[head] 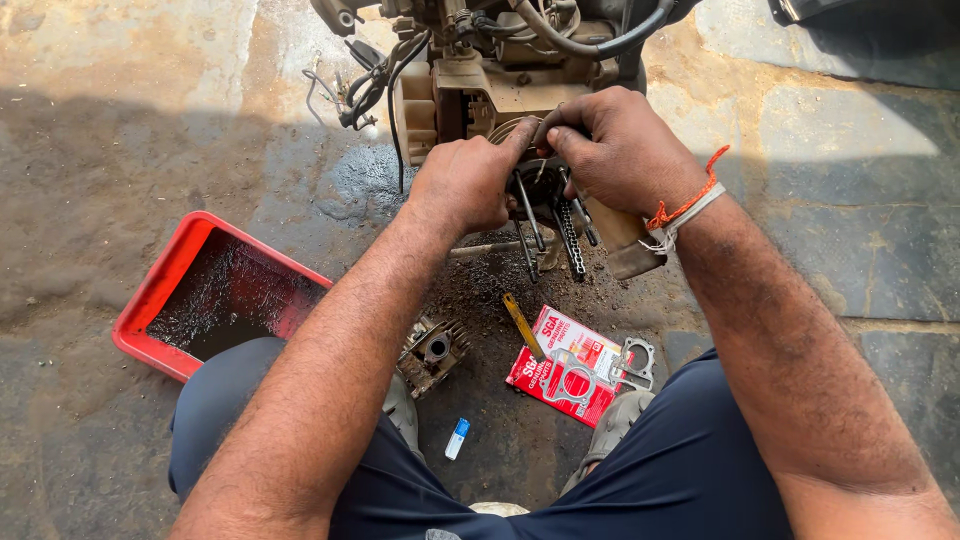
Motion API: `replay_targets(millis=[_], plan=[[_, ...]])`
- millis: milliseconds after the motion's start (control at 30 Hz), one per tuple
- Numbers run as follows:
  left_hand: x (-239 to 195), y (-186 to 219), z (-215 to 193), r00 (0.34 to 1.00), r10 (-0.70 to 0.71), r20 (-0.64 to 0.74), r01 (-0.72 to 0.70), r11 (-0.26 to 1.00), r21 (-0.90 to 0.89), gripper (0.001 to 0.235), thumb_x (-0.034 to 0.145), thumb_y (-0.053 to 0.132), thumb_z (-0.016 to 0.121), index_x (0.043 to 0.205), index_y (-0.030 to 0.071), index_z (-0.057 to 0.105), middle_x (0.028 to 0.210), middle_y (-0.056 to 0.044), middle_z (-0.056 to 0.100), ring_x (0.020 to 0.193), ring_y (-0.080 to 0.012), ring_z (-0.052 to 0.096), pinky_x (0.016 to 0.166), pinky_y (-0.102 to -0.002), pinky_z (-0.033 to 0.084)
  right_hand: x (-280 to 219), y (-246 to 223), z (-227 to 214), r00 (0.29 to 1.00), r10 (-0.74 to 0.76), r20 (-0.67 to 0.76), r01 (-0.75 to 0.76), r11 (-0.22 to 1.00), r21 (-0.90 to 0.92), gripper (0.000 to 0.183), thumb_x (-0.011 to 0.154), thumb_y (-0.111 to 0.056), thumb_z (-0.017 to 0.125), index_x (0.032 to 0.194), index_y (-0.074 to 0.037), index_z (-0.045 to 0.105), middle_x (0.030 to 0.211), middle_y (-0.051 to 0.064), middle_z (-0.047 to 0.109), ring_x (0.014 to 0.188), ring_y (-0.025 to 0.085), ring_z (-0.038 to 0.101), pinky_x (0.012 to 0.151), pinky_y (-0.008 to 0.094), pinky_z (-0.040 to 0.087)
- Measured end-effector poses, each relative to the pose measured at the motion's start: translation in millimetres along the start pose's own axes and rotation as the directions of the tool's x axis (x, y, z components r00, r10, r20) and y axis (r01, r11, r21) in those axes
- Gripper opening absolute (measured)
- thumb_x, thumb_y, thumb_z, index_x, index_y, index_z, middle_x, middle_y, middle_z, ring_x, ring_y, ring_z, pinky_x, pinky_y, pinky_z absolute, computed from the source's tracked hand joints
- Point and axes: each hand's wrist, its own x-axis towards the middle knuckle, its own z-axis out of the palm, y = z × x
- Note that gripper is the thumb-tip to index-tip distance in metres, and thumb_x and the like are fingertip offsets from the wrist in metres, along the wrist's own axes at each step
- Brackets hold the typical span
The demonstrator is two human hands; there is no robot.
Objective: The person sits on the ground and works on a small engine, using a wrench to tighten bolts on the cylinder head. They also apply oil to the internal components and adjust the timing chain.
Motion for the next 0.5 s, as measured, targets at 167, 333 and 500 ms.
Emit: replay_targets(millis=[167,333,500], plan=[[0,-3,1,1.000,0.005,-0.012,-0.006,0.999,-0.043,0.097,0.082,0.020,0.079,0.159,0.028,0.022,0.099,-0.016,0.073,0.094,-0.0362,0.073,0.083,-0.050,0.061,3,-5,3,1.000,-0.019,0.022,0.020,0.999,-0.037,0.023,0.098,-0.010,0.058,0.110,0.002,0.074,0.085,0.009,0.077,0.058,0.014,0.070,0.055,0.031,0.059],[0,-9,-3,0.999,0.018,0.034,-0.016,0.998,-0.063,0.095,0.078,0.012,0.078,0.157,0.027,0.027,0.101,-0.016,0.072,0.096,-0.0354,0.072,0.085,-0.049,0.060,7,-9,8,0.999,-0.034,0.032,0.035,0.999,-0.039,0.023,0.099,-0.009,0.058,0.109,0.002,0.074,0.083,0.010,0.076,0.058,0.014,0.070,0.054,0.030,0.059],[-1,-11,-5,0.996,0.010,0.087,-0.003,0.997,-0.078,0.079,0.077,0.014,0.081,0.145,0.025,0.043,0.105,-0.014,0.071,0.100,-0.0337,0.072,0.089,-0.047,0.060,11,-12,11,0.998,-0.046,0.037,0.047,0.998,-0.051,0.022,0.100,-0.011,0.058,0.107,0.002,0.075,0.082,0.010,0.076,0.058,0.014,0.071,0.054,0.030,0.059]])
